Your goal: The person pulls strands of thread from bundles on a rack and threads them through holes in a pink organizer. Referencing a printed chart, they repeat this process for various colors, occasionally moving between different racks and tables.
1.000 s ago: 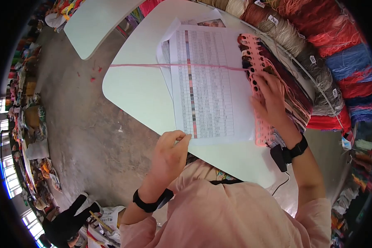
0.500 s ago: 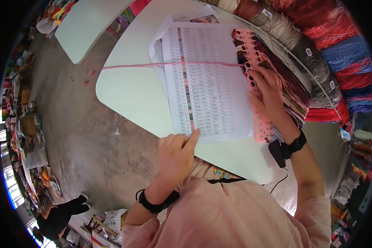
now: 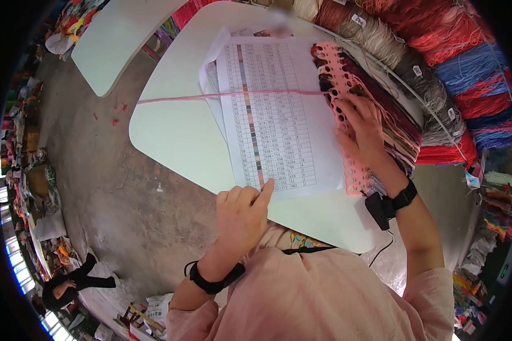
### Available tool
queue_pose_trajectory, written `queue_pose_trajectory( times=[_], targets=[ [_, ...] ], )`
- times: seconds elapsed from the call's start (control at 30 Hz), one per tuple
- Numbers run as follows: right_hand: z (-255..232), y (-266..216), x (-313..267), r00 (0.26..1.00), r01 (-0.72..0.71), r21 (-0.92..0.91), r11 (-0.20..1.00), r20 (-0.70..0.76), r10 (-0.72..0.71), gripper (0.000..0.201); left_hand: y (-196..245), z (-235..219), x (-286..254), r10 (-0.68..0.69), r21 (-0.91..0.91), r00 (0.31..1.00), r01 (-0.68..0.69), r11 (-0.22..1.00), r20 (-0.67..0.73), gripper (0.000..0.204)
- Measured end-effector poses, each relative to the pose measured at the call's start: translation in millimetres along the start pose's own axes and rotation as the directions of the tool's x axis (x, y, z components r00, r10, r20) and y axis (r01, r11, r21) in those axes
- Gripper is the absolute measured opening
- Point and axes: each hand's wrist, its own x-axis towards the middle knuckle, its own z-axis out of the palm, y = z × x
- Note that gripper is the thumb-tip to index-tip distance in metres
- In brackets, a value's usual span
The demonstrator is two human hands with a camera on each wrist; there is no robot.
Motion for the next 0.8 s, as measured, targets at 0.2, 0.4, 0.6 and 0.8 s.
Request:
queue_pose_trajectory(
  times=[0.2, 0.4, 0.6, 0.8],
  targets=[
    [0, 0, 0, 1.000, 0.001, 0.002, 1.000, -0.002, -0.001, 0.049, 0, 0, 1, 0.002, 0.004, 1.000, -0.002, 1.000, -0.005, 0.038],
    [9, 6, -13, 0.999, 0.048, 0.063, 0.997, -0.015, -0.047, 0.054, -4, -11, 3, 0.042, 0.007, 0.988, -0.043, 0.999, 0.151, 0.035],
    [-27, -9, -10, 0.977, -0.092, 0.047, 0.995, 0.199, 0.081, 0.053, 1, -49, 43, 0.057, -0.069, 0.854, -0.025, 0.997, 0.517, 0.020],
    [-24, -8, -15, 0.998, -0.033, 0.084, 0.996, 0.055, 0.029, 0.052, 3, -79, 118, 0.370, -0.143, 0.546, -0.414, 0.899, 0.752, 0.023]
  ],
)
